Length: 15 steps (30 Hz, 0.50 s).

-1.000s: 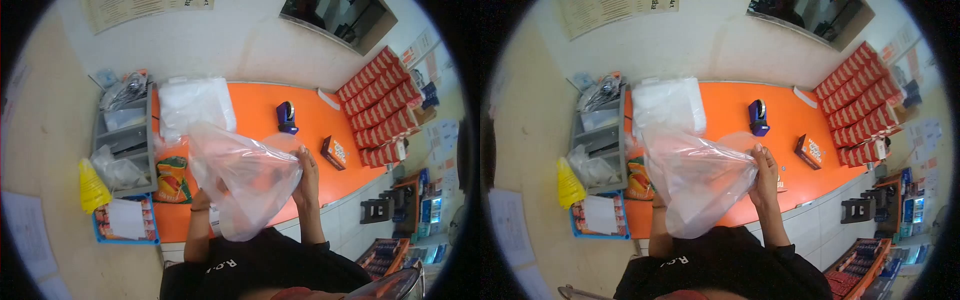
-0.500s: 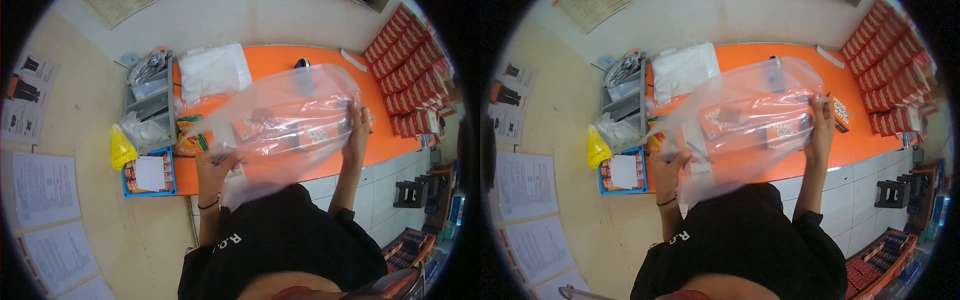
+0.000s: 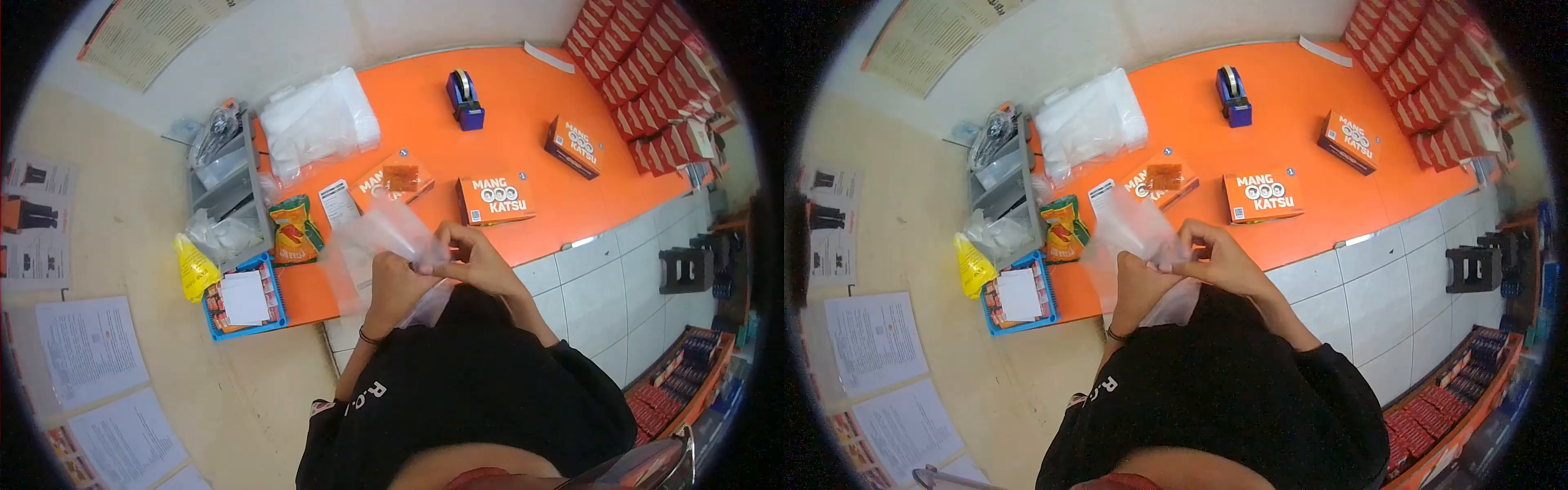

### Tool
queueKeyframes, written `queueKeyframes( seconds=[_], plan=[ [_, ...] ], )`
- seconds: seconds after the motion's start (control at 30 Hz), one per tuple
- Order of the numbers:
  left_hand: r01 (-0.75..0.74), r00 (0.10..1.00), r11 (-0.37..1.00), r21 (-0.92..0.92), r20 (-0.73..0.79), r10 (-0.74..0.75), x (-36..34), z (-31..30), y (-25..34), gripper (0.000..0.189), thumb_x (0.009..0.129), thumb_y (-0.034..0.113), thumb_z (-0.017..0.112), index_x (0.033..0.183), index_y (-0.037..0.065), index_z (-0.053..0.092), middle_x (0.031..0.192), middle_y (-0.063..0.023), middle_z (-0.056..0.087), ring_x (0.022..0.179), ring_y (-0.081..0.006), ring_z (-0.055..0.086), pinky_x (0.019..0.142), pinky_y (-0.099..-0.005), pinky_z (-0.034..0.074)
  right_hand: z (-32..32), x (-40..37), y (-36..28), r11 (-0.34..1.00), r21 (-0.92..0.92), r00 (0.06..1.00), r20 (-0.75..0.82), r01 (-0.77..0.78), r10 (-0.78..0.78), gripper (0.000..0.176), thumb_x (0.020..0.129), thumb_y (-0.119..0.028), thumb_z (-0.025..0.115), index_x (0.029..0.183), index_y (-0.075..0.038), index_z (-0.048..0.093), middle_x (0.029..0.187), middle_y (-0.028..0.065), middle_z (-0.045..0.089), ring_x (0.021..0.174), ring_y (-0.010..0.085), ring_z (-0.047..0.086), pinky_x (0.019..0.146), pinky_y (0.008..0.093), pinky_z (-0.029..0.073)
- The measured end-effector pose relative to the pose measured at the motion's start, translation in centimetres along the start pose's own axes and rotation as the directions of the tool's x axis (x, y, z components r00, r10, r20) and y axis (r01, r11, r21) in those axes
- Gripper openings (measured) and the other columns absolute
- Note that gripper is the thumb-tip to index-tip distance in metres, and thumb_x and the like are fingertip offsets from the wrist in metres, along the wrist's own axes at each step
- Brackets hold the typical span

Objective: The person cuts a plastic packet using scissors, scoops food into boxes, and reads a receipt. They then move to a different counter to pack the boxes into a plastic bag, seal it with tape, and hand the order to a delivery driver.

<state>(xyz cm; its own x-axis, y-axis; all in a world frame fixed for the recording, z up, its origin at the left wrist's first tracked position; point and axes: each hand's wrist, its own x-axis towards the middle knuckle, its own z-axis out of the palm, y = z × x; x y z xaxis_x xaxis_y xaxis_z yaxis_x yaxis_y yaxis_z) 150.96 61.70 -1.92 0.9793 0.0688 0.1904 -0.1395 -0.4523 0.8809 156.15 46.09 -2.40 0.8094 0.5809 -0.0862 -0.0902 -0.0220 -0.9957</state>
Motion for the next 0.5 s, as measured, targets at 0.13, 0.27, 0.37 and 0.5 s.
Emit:
queueKeyframes(
  seconds=[0.13, 0.27, 0.37, 0.5],
  plan=[
    [0.17, 0.983, 0.978, 0.118, 0.052, -0.177, -1.3, -1.1, -4.4, 0.029, 0.066, 0.019, 0.08, 0.081, 0.002, 0.063, 0.065, -0.0037, 0.056, 0.058, -0.0116, 0.05, 0.053, -0.0289, 0.043, -2.8, -1.5, 1.4, 0.995, 0.087, 0.985, -0.157, -0.057, 0.07, 0.011, 0.079, 0.005, 0.057, 0.075, -0.003, 0.05, 0.07, -0.0024, 0.047, 0.069, 0.0088, 0.046, 0.066, 0.0249, 0.043],
    [0.659, 0.433, 0.645, 0.387, -0.896, 0.096, -6.0, -18.5, -16.1, 0.025, 0.09, 0.023, 0.061, 0.093, -0.001, 0.059, 0.076, -0.0095, 0.06, 0.066, -0.0177, 0.059, 0.058, -0.0305, 0.049, -23.5, -5.9, 7.0, 0.728, -0.645, 0.286, -0.761, -0.234, -0.582, 0.017, 0.091, 0.0, 0.048, 0.076, -0.003, 0.042, 0.067, 0.0006, 0.045, 0.065, 0.0105, 0.053, 0.06, 0.0289, 0.052],
    [-0.062, 0.577, 0.319, -0.946, -0.295, -0.762, -3.9, -17.9, -12.3, 0.022, 0.09, 0.019, 0.061, 0.098, -0.001, 0.055, 0.082, -0.008, 0.059, 0.072, -0.015, 0.055, 0.069, -0.0272, 0.048, -15.3, -2.9, 3.2, 0.877, -0.478, 0.497, -0.748, 0.056, -0.44, 0.003, 0.094, -0.004, 0.05, 0.093, -0.002, 0.052, 0.079, 0.002, 0.05, 0.073, 0.011, 0.055, 0.063, 0.0273, 0.054],
    [0.037, 0.941, 0.984, -0.176, -0.326, -0.093, 1.8, -4.4, -5.3, 0.017, 0.08, 0.0, 0.067, 0.093, 0.0, 0.057, 0.081, -0.0017, 0.054, 0.076, -0.008, 0.052, 0.066, -0.0241, 0.046, -0.6, 3.0, -0.5, 0.945, -0.156, 0.928, -0.198, 0.287, -0.315, 0.032, 0.082, -0.013, 0.07, 0.109, -0.005, 0.056, 0.105, 0.0017, 0.056, 0.087, 0.0115, 0.056, 0.076, 0.0284, 0.048]
  ],
)
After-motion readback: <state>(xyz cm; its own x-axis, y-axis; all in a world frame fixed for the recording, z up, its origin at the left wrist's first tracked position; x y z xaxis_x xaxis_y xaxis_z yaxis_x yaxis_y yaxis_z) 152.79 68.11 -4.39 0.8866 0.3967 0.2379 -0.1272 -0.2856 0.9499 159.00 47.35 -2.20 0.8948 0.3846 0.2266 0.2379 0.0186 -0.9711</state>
